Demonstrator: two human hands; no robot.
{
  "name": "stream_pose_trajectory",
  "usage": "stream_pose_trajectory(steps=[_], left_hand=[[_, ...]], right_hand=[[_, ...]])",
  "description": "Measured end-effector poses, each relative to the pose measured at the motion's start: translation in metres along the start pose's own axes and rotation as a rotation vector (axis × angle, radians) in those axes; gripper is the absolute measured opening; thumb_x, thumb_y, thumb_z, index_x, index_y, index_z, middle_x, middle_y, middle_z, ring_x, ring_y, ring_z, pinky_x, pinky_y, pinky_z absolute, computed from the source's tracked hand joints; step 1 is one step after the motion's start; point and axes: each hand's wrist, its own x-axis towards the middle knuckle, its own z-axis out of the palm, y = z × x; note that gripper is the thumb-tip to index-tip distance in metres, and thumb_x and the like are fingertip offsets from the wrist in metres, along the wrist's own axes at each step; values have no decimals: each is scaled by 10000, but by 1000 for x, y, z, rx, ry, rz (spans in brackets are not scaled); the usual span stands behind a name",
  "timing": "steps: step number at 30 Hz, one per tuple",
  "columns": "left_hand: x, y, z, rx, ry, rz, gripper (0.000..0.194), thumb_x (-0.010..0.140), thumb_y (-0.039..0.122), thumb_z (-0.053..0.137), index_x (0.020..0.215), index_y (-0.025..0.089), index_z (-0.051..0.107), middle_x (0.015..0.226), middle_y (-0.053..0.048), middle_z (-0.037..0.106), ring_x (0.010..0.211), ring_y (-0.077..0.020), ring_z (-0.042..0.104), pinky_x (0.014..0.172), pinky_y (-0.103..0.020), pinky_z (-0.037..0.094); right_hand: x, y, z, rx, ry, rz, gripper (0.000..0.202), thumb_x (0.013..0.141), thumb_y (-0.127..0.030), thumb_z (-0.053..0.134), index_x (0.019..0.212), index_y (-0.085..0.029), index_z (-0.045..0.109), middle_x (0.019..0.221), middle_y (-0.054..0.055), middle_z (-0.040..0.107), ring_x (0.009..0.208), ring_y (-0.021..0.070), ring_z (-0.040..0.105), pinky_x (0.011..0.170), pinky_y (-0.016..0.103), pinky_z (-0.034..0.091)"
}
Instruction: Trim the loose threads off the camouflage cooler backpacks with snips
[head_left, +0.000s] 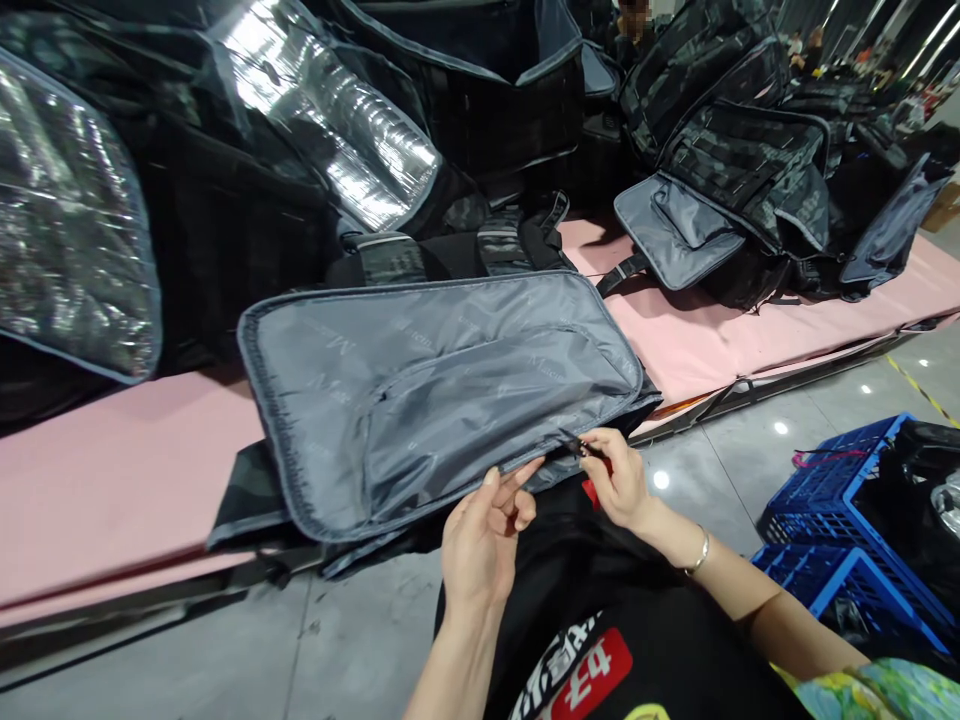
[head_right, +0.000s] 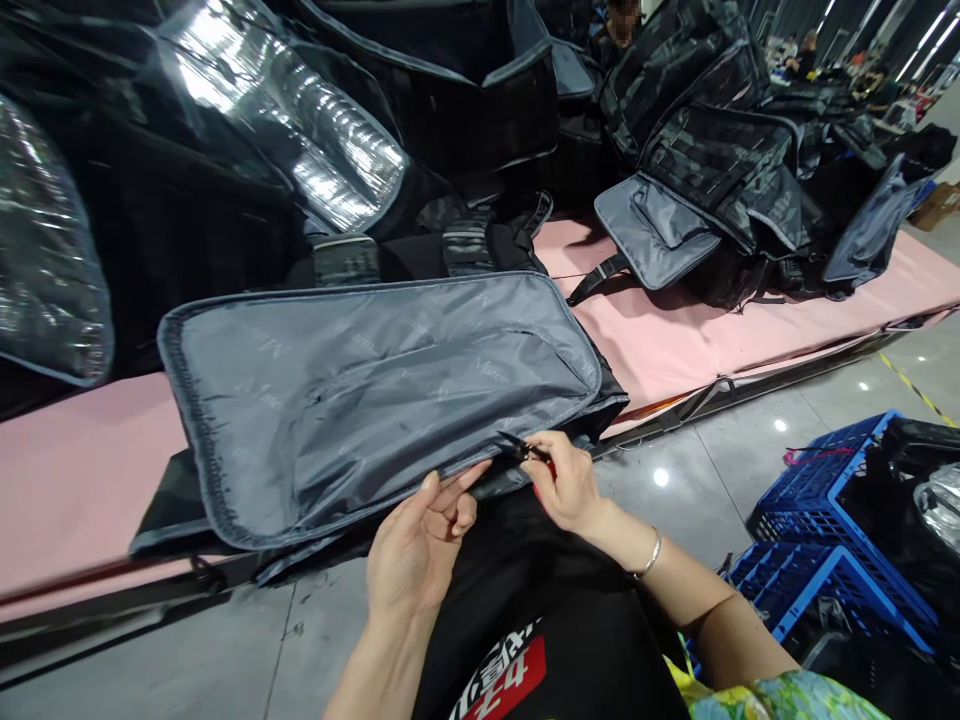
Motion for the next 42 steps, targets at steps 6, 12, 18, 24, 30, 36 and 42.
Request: stream_pose_trajectory(steps=[6,12,18,24,30,36,42], left_hand=[[0,-3,-2,209,-49,45,281,633,349,711,733,95,641,984,-168,688,448,-51,422,428,-228,291],[1,4,-26,918,-74,665,240,806,307,554,975,176,662,918,-83,711,621,-145,601,609,-296,456],[25,32,-33,1656,28,1523,126,787,229,619,899,217,673,796,-32,708,709,-187,599,645,-313,392],[42,42,-19,1724,-43,1367,175,855,227,496,804,186,659,742,-24,690,659,-168,590,642,-278,415],[41,60,-12,1704,-193,987,236,886,304,429,846,219,645,878,12,696,796,-154,633,603,-233,423],[38,46,-19,1763,-134,1401,172,863,268,500,814,188,644,769,-23,672,706,-182,577,662,-274,423],[44,48,-5,1907,-156,1103,243,878,233,398,762,168,601,736,-57,652,704,-221,588,637,-309,417]], right_hand=[[11,29,3,-87,132,-13,198,875,-342,532,984,-193,603,838,50,678,710,150,628,669,246,494],[30,33,3,-248,37,27,187,904,-264,476,848,-194,639,730,30,642,667,138,580,614,227,410],[49,18,-12,-311,-147,125,154,871,-342,570,830,-201,614,798,11,642,761,128,589,626,203,367],[69,8,-22,-428,-304,257,165,853,-369,595,810,-211,614,805,1,653,761,140,600,600,223,319],[80,7,-27,-480,-348,304,180,858,-367,586,778,-208,614,818,4,667,761,147,603,585,231,290],[82,8,-29,-488,-319,292,226,864,-405,567,770,-205,613,812,17,664,772,160,608,587,236,301],[79,14,-27,-401,-252,303,186,845,-361,588,742,-208,609,759,15,658,731,165,604,599,239,333]])
